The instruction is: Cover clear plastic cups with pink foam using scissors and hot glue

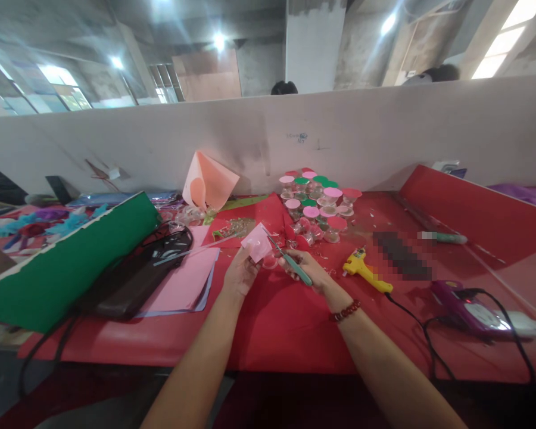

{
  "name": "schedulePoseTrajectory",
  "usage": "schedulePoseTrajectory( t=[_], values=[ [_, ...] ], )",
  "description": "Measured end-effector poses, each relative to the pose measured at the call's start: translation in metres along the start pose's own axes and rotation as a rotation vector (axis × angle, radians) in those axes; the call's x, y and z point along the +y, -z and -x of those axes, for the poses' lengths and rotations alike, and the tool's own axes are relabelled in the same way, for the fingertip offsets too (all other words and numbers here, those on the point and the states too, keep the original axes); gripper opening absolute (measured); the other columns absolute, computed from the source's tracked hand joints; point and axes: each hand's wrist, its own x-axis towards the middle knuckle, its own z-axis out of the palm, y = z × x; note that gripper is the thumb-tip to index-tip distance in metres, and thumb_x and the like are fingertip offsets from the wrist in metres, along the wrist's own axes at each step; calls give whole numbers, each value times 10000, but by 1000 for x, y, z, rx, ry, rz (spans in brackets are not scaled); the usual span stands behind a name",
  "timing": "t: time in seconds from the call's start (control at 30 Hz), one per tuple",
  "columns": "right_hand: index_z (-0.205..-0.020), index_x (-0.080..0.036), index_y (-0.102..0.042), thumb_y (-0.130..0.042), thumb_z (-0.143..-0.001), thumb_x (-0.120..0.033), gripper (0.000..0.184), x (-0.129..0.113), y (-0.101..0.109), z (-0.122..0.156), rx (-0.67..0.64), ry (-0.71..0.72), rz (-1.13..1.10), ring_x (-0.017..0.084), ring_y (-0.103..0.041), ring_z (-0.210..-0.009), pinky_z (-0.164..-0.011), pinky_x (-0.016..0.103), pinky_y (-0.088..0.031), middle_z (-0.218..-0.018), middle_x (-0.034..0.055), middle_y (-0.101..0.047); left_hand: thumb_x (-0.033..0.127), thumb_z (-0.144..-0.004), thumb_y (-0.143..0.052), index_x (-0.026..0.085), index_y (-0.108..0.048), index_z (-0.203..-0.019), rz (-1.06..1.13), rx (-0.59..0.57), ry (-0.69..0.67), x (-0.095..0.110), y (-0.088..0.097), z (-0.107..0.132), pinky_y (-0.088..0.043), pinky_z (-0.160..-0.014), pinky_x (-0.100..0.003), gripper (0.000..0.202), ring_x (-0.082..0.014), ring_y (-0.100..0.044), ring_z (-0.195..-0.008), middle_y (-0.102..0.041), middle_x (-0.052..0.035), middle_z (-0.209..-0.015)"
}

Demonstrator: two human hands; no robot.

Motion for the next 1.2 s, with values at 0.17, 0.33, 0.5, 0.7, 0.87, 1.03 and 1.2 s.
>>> schedulePoseTrajectory(
  t=[0.17, 0.33, 0.5, 0.7, 0.87, 1.03, 1.2],
  values=[
    [-1060, -143, -661, -733, -689, -465, 497, 1, 2, 0, -18, 6, -5, 71, -396, -525, -487, 201, -312, -617, -55, -487, 145, -868, -590, 157, -662, -1053, 9, 22, -1, 0, -5, 4, -542, -663, -238, 199, -124, -691, -675, -741, -15, -758],
    [-927, -143, -681, -723, -705, -460, 389, 6, 4, -1, -28, 34, 35, 69, -424, -511, -475, 198, -328, -603, -51, -478, 105, -862, -575, 153, -659, -1059, -8, 7, -10, 0, -6, 5, -545, -658, -232, 219, -123, -691, -672, -747, -24, -803],
    [-820, -141, -672, -729, -684, -426, 321, 9, 5, -3, -10, 17, 20, 57, -413, -434, -421, 193, -277, -535, -63, -461, 103, -858, -573, 158, -653, -1083, -30, -10, -16, -1, -7, 6, -554, -688, -230, 244, -127, -691, -668, -740, -23, -767],
    [-787, -147, -655, -756, -643, -410, 317, 2, 1, 0, 11, -4, -24, 55, -405, -421, -394, 185, -262, -518, -63, -467, 106, -836, -599, 168, -657, -1094, -24, -12, -26, -2, -5, 4, -548, -669, -229, 272, -135, -693, -695, -748, -36, -813],
    [-726, -153, -634, -757, -640, -415, 302, 0, 0, 2, 7, -10, -29, 55, -405, -412, -372, 180, -246, -506, -61, -464, 132, -791, -661, 175, -662, -1090, -31, -55, -44, -2, 0, 1, -540, -660, -239, 302, -150, -698, -748, -752, -40, -870],
    [-808, -139, -686, -755, -646, -385, 303, 3, 1, 1, -1, -36, -29, 51, -416, -400, -366, 171, -244, -502, -62, -476, 144, -779, -679, 159, -665, -1010, -20, -36, -51, 0, 0, 0, -542, -646, -244, 232, -152, -697, -739, -750, -40, -850],
    [-919, -130, -720, -755, -643, -390, 381, 6, 2, -1, -11, -45, -26, 46, -408, -384, -364, 167, -245, -491, -69, -478, 130, -779, -680, 160, -660, -968, 7, 3, -49, 4, -3, 2, -513, -574, -216, 193, -124, -670, -640, -727, -9, -745]
  ],
)
